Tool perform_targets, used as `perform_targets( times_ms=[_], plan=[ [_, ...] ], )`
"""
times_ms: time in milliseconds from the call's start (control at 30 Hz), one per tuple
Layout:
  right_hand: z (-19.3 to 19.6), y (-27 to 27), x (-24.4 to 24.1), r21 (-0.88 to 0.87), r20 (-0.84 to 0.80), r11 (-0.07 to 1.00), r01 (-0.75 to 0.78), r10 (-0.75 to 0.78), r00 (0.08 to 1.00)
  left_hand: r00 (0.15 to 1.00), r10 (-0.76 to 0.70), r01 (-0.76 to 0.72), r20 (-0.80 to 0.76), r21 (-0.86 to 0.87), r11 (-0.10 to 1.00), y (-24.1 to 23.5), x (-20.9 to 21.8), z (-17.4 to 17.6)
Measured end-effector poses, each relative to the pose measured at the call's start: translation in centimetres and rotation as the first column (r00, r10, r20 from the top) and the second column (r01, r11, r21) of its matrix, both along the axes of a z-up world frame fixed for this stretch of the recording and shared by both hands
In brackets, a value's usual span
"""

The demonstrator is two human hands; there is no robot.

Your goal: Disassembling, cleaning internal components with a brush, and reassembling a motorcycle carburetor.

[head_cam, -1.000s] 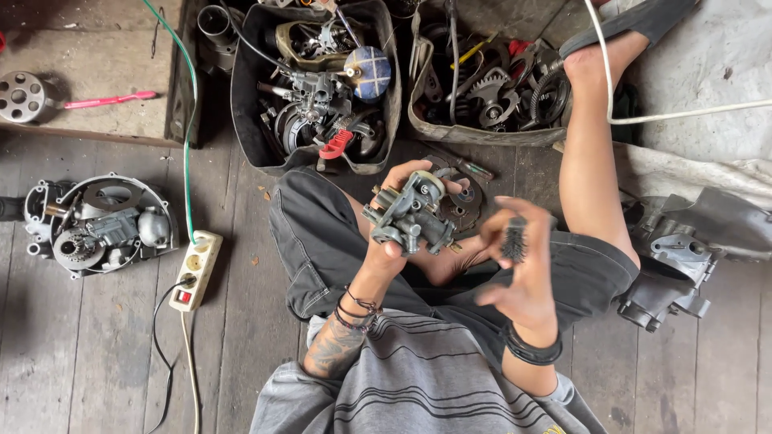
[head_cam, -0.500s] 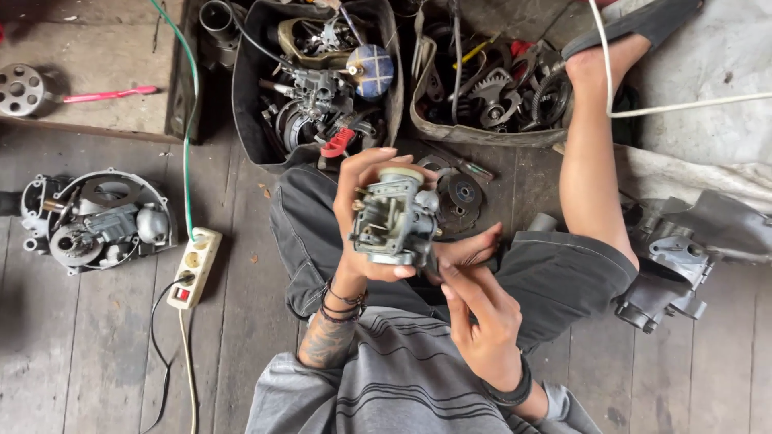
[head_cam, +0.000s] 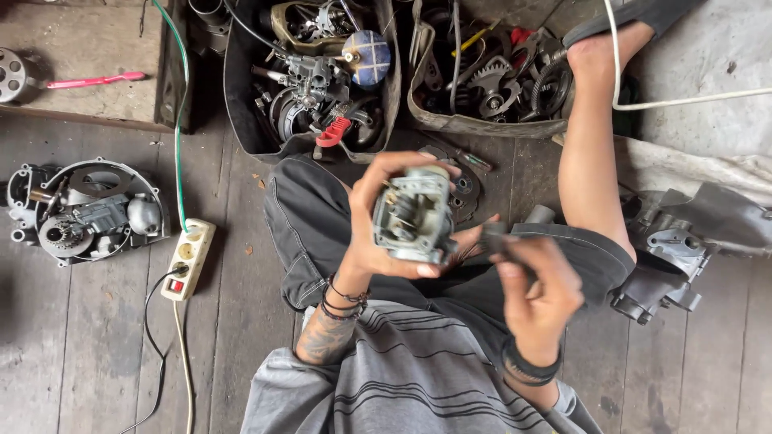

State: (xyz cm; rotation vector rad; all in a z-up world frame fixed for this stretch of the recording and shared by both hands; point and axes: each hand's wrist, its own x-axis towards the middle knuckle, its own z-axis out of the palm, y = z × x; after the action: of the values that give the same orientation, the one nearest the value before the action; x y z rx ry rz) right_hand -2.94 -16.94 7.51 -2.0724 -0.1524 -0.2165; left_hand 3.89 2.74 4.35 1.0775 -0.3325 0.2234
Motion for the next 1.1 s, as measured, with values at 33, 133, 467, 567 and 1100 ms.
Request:
perform_targets(
  times_ms=[33,133,467,567,1100],
  plan=[
    [-0.4,-1.0,0.2,0.072,0.021,0.995,0.075,-0.077,0.997,1.0,0.002,-0.002,0.016,0.017,1.0,-0.2,-0.2,0.3],
    [0.6,-1.1,1.9,0.062,0.214,0.998,0.025,-0.038,0.976,0.996,-0.082,0.085,-0.039,0.072,0.994,-1.0,-0.8,0.1],
    [1.6,-3.0,4.8,-0.074,0.322,0.996,-0.054,0.075,0.944,0.976,-0.036,-0.072,0.217,0.468,0.881,-0.7,-1.4,3.4],
    [2.8,-1.9,6.3,-0.268,0.353,0.963,-0.036,0.132,0.926,0.965,0.007,-0.148,0.262,0.521,0.841,-0.7,-1.2,3.6],
    [3.4,-1.9,7.1,-0.535,0.49,0.834,0.136,0.176,0.854,0.927,0.058,-0.342,0.37,0.772,0.536,-1.1,-2.5,2.6]
  ],
)
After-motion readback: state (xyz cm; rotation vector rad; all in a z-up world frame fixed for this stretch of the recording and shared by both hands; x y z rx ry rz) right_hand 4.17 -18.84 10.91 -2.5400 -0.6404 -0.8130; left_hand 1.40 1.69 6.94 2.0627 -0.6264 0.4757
